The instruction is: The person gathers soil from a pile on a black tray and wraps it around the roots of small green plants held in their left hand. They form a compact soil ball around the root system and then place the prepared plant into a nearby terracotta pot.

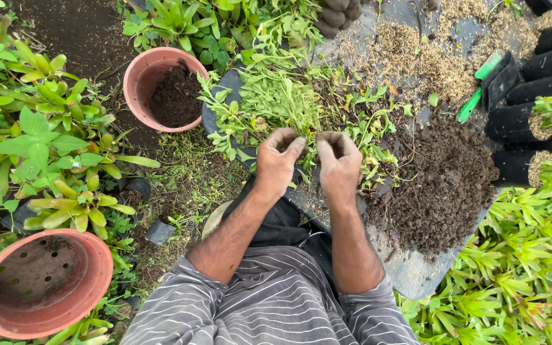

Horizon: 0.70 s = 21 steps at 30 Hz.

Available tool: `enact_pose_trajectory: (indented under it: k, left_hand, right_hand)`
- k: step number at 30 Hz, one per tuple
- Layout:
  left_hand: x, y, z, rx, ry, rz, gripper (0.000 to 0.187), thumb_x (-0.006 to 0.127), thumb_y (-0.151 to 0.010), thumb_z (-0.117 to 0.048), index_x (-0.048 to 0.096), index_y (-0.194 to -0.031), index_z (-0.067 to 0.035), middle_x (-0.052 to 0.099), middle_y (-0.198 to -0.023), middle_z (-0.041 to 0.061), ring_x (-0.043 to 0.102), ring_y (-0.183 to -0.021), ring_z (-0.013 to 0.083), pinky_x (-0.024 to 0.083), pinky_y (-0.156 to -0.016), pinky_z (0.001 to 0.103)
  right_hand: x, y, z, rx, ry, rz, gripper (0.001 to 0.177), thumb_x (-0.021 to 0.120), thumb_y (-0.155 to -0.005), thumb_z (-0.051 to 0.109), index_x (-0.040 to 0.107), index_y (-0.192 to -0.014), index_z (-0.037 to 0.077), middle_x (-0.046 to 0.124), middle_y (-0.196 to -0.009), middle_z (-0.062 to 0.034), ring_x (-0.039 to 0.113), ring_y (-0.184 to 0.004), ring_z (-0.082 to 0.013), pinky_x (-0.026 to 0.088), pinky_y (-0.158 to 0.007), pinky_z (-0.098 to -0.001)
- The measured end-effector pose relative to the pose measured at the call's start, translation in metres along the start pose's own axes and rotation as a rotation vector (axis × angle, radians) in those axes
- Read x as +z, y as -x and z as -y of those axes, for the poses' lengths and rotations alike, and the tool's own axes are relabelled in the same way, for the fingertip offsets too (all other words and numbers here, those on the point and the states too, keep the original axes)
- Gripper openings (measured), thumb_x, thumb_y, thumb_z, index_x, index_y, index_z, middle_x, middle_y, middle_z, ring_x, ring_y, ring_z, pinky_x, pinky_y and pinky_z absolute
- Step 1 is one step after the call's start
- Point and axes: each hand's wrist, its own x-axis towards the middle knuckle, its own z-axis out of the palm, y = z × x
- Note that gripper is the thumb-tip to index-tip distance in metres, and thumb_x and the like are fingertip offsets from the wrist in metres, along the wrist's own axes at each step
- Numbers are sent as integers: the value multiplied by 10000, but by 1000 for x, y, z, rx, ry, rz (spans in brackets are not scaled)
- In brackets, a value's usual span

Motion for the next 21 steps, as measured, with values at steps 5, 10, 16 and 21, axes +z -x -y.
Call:
enact_pose_trajectory:
  k: [5, 10, 16, 21]
  left_hand:
    - [-1, 0, 25, 22, -24, -28, 154, 847, -943, -48, 779, -1074, -91, 759, -908, 10, 671, -858, 54, 574, -789, 227]
    - [-9, 1, 15, 7, -37, -19, 165, 877, -913, -35, 824, -1058, -94, 803, -925, 34, 686, -863, 60, 595, -789, 245]
    - [-14, 3, -12, -27, -82, -104, 128, 882, -905, -49, 822, -1013, -86, 773, -895, 10, 652, -832, 44, 581, -759, 222]
    - [-28, -2, -44, -34, -123, -131, 92, 739, -1026, -29, 782, -1097, -70, 753, -947, 119, 655, -842, 179, 570, -815, 303]
  right_hand:
    - [2, 12, -13, -203, 123, -43, 114, 636, -1032, -39, 720, -1102, -10, 646, -951, -157, 646, -885, -238, 533, -723, -351]
    - [2, 16, 2, -290, 259, -17, 137, 611, -1031, -81, 726, -1106, -80, 692, -955, -251, 699, -881, -325, 598, -726, -385]
    - [3, 5, -10, -393, 450, 88, 148, 655, -1037, -30, 782, -1110, -5, 746, -965, -200, 729, -898, -293, 606, -751, -355]
    - [-13, -76, -47, -341, 499, 189, 131, 657, -1074, 24, 776, -1126, 9, 734, -1012, -207, 732, -954, -314, 611, -816, -388]
